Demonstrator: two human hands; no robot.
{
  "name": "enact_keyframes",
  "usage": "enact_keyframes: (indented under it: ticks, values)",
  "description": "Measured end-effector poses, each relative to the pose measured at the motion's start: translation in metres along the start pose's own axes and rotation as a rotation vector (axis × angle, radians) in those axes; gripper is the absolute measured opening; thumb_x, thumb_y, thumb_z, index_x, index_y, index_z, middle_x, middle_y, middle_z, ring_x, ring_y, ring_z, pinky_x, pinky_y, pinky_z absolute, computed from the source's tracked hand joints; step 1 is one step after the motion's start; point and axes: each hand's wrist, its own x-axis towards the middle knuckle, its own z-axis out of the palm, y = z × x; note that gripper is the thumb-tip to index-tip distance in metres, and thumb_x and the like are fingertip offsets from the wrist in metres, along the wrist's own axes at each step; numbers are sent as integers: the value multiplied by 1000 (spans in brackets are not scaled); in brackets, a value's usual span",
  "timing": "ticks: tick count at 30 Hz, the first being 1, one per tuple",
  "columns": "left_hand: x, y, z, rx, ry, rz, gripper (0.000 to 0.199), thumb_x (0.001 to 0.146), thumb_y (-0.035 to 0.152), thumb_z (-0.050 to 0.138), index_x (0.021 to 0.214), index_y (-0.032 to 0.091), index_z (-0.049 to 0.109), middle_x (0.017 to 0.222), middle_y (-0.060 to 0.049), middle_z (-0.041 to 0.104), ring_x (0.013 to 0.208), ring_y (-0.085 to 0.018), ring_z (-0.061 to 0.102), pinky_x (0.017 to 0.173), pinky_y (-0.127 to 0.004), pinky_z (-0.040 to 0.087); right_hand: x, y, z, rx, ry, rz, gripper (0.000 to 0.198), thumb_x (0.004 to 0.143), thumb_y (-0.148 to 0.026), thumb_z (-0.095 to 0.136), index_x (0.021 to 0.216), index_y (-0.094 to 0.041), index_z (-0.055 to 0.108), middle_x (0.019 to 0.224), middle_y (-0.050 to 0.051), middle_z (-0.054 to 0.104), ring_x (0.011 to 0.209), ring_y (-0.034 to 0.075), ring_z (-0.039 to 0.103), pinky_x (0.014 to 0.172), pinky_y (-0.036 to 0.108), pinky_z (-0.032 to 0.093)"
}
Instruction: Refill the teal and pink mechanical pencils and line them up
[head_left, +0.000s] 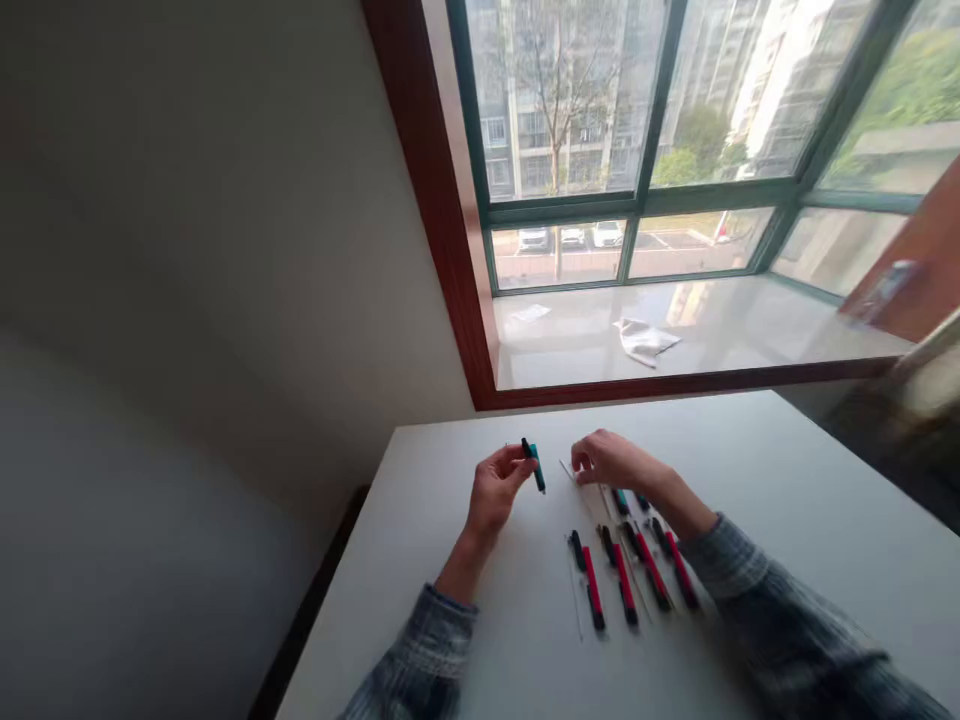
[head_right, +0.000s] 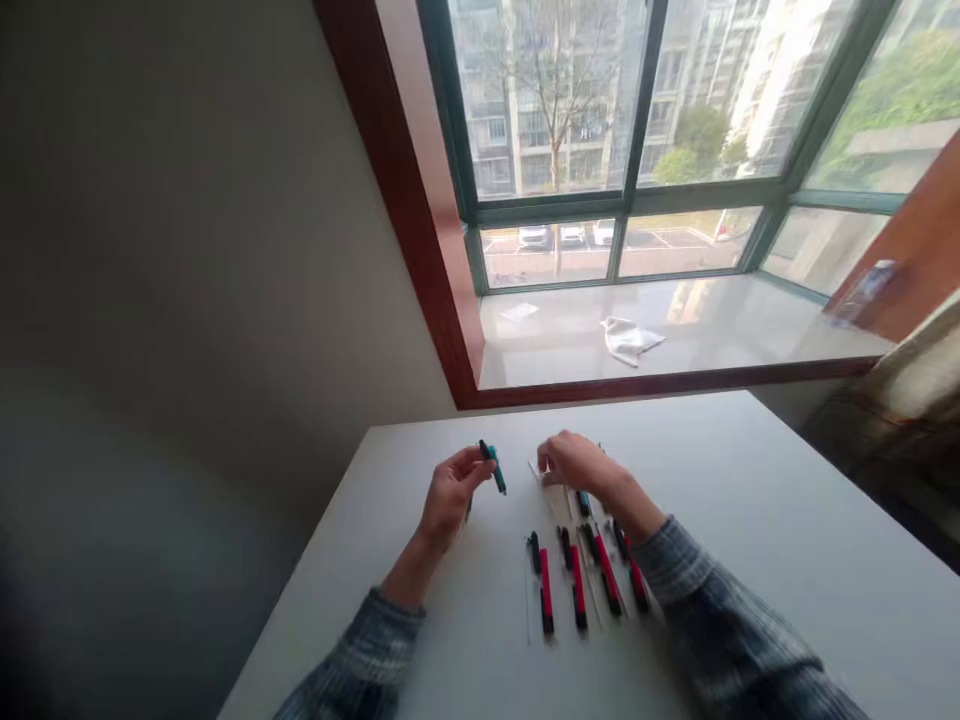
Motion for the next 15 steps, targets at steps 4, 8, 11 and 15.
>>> enact_keyframes:
  ticks: [4,8,11,15]
  values:
    - [-1,0,1,24,3,17,32,71,33,86,97,15,79,87,-5,78,80,-18,67,78,-29,51,1,-5,-4,-5,49,6,7,79,-14,74,84,-20,76,83,4,76,76,19,68,65,25,43]
    - [-2,2,1,83,-8,18,33,75,36,84,100,15,78,90,-7,78,85,-22,70,80,-32,54,-2,-12,-18,216,206,-37,7,85,-15,68,88,-19,73,83,3,76,77,17,70,70,25,51]
    - [-3,1,0,123,-17,12,33,77,37,82,103,16,78,93,-8,78,88,-23,71,82,-33,55,-4,-17,-28,410,277,-90,6,88,-20,68,89,-19,74,83,3,77,77,17,72,73,26,56]
    - [-2,-3,-2,182,-43,16,36,80,39,80,107,16,77,96,-9,78,89,-24,73,81,-35,56,-4,-23,-35,473,364,-110,15,90,-34,72,94,-21,77,87,4,78,80,19,74,78,30,59]
